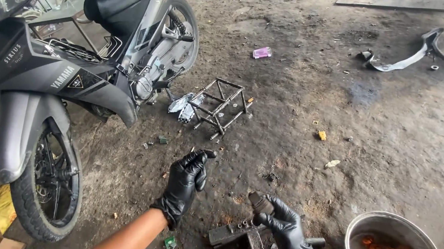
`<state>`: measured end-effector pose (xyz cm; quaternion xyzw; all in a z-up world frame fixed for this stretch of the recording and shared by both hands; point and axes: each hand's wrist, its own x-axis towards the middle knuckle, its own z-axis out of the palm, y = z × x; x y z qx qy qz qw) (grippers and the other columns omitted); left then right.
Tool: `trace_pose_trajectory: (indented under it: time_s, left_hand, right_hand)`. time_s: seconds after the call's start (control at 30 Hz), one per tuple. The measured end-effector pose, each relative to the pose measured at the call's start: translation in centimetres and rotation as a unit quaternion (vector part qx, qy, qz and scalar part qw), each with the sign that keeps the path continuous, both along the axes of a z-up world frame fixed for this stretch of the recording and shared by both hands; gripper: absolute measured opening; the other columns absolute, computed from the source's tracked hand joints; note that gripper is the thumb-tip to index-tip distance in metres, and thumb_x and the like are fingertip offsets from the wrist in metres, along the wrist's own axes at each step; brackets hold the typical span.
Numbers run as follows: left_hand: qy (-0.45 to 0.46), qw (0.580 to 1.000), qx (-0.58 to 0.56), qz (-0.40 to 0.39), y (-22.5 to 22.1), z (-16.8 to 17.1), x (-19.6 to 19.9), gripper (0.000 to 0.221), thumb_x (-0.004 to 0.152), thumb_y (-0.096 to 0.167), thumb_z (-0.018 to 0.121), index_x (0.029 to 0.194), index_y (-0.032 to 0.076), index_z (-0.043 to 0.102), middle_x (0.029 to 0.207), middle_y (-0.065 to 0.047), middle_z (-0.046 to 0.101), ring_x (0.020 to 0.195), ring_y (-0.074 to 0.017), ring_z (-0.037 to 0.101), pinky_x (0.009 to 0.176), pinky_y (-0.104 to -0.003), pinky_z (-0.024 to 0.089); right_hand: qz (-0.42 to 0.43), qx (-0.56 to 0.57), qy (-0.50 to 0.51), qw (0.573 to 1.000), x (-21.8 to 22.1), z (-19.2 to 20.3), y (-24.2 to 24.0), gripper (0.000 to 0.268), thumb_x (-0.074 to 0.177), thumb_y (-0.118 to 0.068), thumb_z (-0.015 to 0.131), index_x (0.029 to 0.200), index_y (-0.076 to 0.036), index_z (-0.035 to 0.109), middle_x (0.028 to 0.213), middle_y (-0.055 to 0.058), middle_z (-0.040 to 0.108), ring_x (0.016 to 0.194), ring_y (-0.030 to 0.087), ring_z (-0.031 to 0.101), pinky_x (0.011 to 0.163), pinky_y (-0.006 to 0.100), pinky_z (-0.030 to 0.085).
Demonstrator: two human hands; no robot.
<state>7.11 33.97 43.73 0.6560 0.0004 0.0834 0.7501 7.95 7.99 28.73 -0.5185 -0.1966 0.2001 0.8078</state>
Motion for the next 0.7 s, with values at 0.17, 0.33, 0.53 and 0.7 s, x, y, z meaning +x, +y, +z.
trace_pose_trajectory:
  time_s: [0.17, 0.33, 0.53, 0.7]
  left_hand:
    - [-0.004, 0.998, 0.037, -0.051, -1.0, 2.0, -1.1, 0.033, 0.105, 0.028, 0.053, 0.117, 0.003, 0.071, 0.055, 0.0, 0.05, 0.047, -0.0117, 0.048, 0.047, -0.032, 0.042]
    - [-0.028, 0.994, -0.031, -0.106, -0.9, 2.9, -2.1, 0.034, 0.103, 0.027, 0.051, 0.121, 0.0, 0.062, 0.063, -0.009, 0.063, 0.055, -0.0186, 0.061, 0.056, -0.036, 0.053]
    - [-0.019, 0.992, -0.015, -0.126, -0.7, 2.4, -3.2, 0.034, 0.106, 0.025, 0.051, 0.121, -0.003, 0.062, 0.066, -0.009, 0.064, 0.057, -0.0188, 0.062, 0.057, -0.036, 0.054]
    - [0.024, 0.99, 0.057, -0.125, -1.3, 3.0, -3.7, 0.033, 0.109, 0.023, 0.052, 0.117, -0.003, 0.069, 0.061, -0.005, 0.058, 0.051, -0.0152, 0.055, 0.05, -0.033, 0.048]
  right_hand:
    - [-0.068, 0.077, 0.016, 0.995, 0.3, -2.3, 0.6, 0.047, 0.093, -0.011, 0.07, 0.138, 0.003, 0.062, 0.093, 0.015, 0.076, 0.085, 0.023, 0.073, 0.078, 0.037, 0.059]
    - [-0.075, 0.158, 0.144, 0.974, 0.3, -4.7, 1.8, 0.043, 0.09, -0.01, 0.067, 0.13, -0.001, 0.054, 0.089, 0.017, 0.075, 0.08, 0.029, 0.072, 0.074, 0.044, 0.059]
    - [-0.038, 0.206, 0.158, 0.965, -0.5, -2.4, 1.8, 0.044, 0.088, -0.009, 0.071, 0.129, 0.004, 0.062, 0.097, 0.012, 0.071, 0.086, 0.023, 0.069, 0.075, 0.038, 0.057]
    - [-0.043, 0.233, 0.149, 0.96, -0.5, -2.4, 2.3, 0.042, 0.087, -0.01, 0.072, 0.125, 0.003, 0.062, 0.095, 0.01, 0.072, 0.082, 0.022, 0.07, 0.069, 0.039, 0.058]
